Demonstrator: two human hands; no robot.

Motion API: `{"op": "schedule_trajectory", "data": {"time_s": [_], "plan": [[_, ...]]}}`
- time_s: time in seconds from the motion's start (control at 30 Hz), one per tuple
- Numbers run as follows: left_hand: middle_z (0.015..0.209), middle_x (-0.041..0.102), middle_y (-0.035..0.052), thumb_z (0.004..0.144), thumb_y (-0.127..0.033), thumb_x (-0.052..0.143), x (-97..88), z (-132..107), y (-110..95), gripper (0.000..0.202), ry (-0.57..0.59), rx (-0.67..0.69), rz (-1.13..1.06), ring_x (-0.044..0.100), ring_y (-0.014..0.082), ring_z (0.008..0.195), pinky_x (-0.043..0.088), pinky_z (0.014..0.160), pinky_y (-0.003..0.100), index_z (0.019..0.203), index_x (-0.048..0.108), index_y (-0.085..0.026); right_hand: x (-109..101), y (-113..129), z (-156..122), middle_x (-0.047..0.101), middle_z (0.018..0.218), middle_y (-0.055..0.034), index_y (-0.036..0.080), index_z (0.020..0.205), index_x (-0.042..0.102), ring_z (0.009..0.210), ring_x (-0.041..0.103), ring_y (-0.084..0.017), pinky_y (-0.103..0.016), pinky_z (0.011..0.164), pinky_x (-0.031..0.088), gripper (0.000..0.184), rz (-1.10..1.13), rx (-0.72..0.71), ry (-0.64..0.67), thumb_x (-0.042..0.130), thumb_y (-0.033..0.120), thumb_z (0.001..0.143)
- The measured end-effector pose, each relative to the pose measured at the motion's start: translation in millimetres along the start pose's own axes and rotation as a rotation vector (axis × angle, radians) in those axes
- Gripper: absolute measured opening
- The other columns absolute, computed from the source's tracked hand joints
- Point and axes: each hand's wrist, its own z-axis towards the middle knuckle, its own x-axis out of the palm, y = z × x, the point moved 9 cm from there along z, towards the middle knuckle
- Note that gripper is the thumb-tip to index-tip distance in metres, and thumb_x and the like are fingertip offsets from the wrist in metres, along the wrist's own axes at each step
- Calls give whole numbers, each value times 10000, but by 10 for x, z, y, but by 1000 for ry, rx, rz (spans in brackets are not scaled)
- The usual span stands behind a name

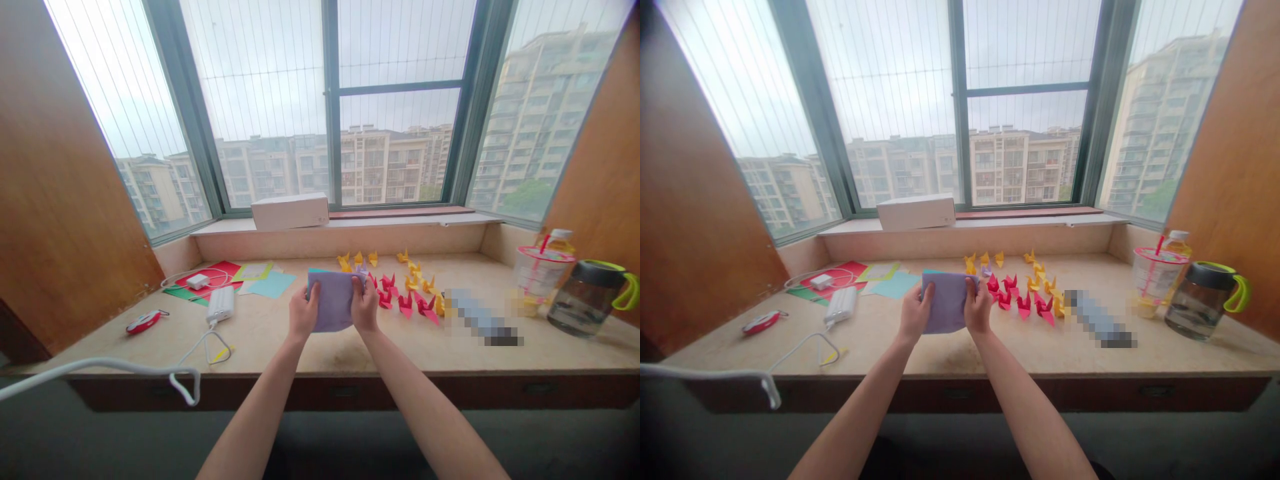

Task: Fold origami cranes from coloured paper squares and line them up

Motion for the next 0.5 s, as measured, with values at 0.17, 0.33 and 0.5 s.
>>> {"op": "schedule_trajectory", "data": {"time_s": [0.17, 0.33, 0.5], "plan": [[518, 379, -45, 858, -559, 509, -70, -49, -15, 492, -107, 7, -16, 347, 124, 543, 237, 530, 245, 535, 429, -196, -7, -29, 25, 528, 669, -1, 221, 726, 477, 658, 487, -173, -287, 631, 378, 430, 5, 31, -36, 360, 577, 938], [518, 344, -45, 845, -616, 488, -90, -25, 105, 514, -134, -49, -146, 321, 130, 534, 234, 523, 260, 538, 408, -211, 114, -134, 67, 506, 598, 7, 213, 688, 515, 581, 455, -155, -263, 532, 377, 511, 73, 112, 63, 343, 636, 917], [539, 407, -36, 847, -616, 492, -71, -29, 54, 499, -74, -14, -145, 367, 137, 559, 278, 540, 253, 568, 472, -203, 138, -184, 83, 507, 586, 7, 205, 653, 511, 580, 448, -150, -256, 515, 365, 528, 89, 153, 87, 393, 665, 883]]}}
